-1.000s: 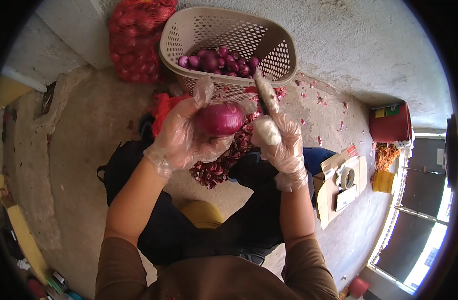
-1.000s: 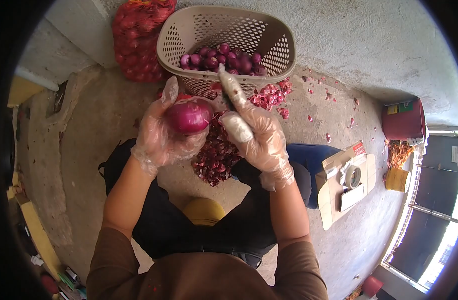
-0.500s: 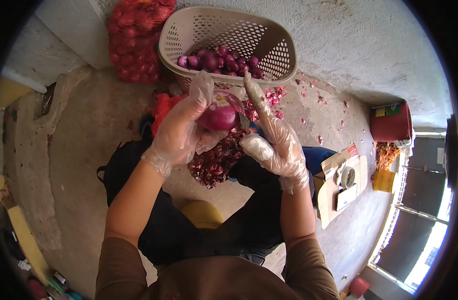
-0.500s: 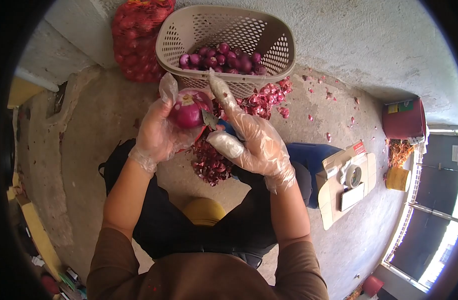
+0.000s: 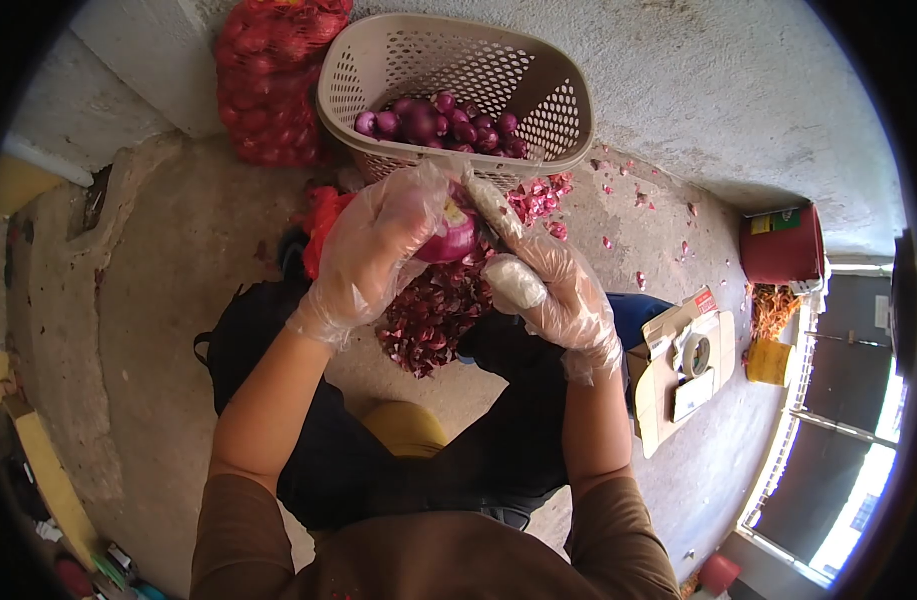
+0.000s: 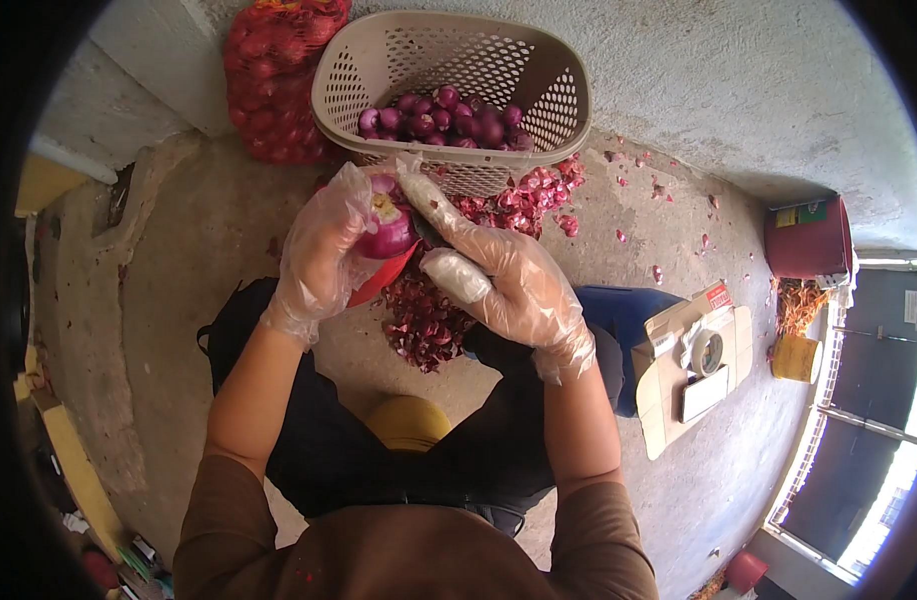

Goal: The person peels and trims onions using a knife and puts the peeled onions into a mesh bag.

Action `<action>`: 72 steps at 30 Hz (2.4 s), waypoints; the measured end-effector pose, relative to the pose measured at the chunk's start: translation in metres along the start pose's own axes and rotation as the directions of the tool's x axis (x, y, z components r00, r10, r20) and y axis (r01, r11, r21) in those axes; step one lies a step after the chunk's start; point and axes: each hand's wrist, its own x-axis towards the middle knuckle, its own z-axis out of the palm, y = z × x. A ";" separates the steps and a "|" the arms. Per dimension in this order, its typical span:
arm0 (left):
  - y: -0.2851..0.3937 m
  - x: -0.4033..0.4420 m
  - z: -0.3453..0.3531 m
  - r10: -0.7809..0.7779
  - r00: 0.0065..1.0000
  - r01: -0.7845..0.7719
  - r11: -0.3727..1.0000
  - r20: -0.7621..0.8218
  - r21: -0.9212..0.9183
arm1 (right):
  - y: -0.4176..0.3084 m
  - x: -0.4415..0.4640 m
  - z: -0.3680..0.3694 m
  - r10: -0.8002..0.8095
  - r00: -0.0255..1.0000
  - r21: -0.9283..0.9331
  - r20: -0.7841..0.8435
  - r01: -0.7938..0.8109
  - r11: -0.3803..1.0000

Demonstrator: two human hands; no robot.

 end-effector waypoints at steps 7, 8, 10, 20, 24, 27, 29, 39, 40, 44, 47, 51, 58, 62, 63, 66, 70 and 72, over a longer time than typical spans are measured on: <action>-0.004 0.000 0.000 0.019 0.999 -0.018 1.000 -0.045 0.007 | -0.005 0.000 0.000 -0.014 0.999 -0.147 -0.044 0.007 0.989; -0.004 0.001 0.000 0.070 0.997 -0.069 0.997 -0.018 0.047 | -0.005 0.001 0.000 -0.008 0.999 -0.132 -0.054 0.001 0.991; -0.003 0.004 0.001 0.141 0.990 -0.142 0.987 0.019 0.080 | -0.005 0.001 0.000 0.071 0.994 -0.101 -0.079 -0.079 0.992; -0.003 0.005 -0.001 0.116 0.993 -0.113 0.989 -0.023 0.100 | 0.000 0.001 -0.004 -0.078 0.997 -0.094 0.011 0.079 0.992; 0.000 0.005 0.002 0.085 0.994 -0.077 0.989 -0.064 0.122 | 0.004 0.002 -0.002 -0.170 0.985 -0.202 0.002 0.167 0.965; 0.003 0.004 0.002 0.100 0.993 -0.090 0.985 -0.060 0.145 | 0.002 0.001 -0.003 -0.108 0.994 -0.215 0.020 0.110 0.970; 0.005 0.004 0.003 0.093 0.994 -0.084 0.986 -0.057 0.147 | -0.002 0.000 -0.003 -0.084 0.996 -0.246 0.027 0.088 0.965; 0.002 0.004 0.003 0.144 0.987 -0.126 0.968 -0.067 0.219 | -0.008 0.002 0.004 -0.008 1.000 -0.286 0.011 0.011 0.958; 0.000 0.004 0.003 0.162 0.984 -0.141 0.964 -0.077 0.227 | -0.008 0.001 0.004 -0.018 1.000 -0.291 0.013 0.021 0.957; 0.002 0.003 0.000 0.150 0.987 -0.132 0.959 -0.056 0.252 | -0.001 0.002 0.005 -0.122 0.992 -0.248 0.011 0.121 0.961; 0.004 0.005 -0.001 0.117 0.992 -0.104 0.963 -0.042 0.247 | 0.001 -0.001 0.000 -0.133 0.990 -0.232 0.040 0.138 0.963; 0.002 0.005 -0.003 0.149 0.989 -0.140 0.957 -0.018 0.252 | -0.003 -0.002 -0.002 -0.038 0.997 -0.284 0.072 0.057 0.957; 0.006 0.005 -0.003 0.135 0.991 -0.128 0.951 -0.003 0.282 | -0.007 0.000 0.004 -0.051 0.997 -0.276 0.055 0.064 0.959; -0.008 0.002 -0.004 0.251 0.967 -0.214 0.880 -0.032 0.424 | -0.006 0.001 0.006 -0.058 0.998 -0.280 0.024 0.063 0.958; -0.005 0.002 -0.003 0.208 0.977 -0.180 0.914 -0.039 0.364 | -0.006 0.001 0.006 -0.069 0.998 -0.282 0.014 0.070 0.957; -0.011 0.003 -0.003 0.278 0.961 -0.255 0.893 -0.009 0.372 | -0.012 0.001 0.004 0.015 0.999 -0.318 0.038 -0.002 0.948; -0.013 0.000 -0.004 0.372 0.928 -0.319 0.815 -0.015 0.484 | -0.013 0.002 0.006 -0.012 1.000 -0.306 -0.002 0.011 0.952; -0.012 0.001 -0.004 0.429 0.903 -0.360 0.774 -0.014 0.521 | -0.007 0.003 0.012 -0.075 0.996 -0.270 -0.043 0.061 0.961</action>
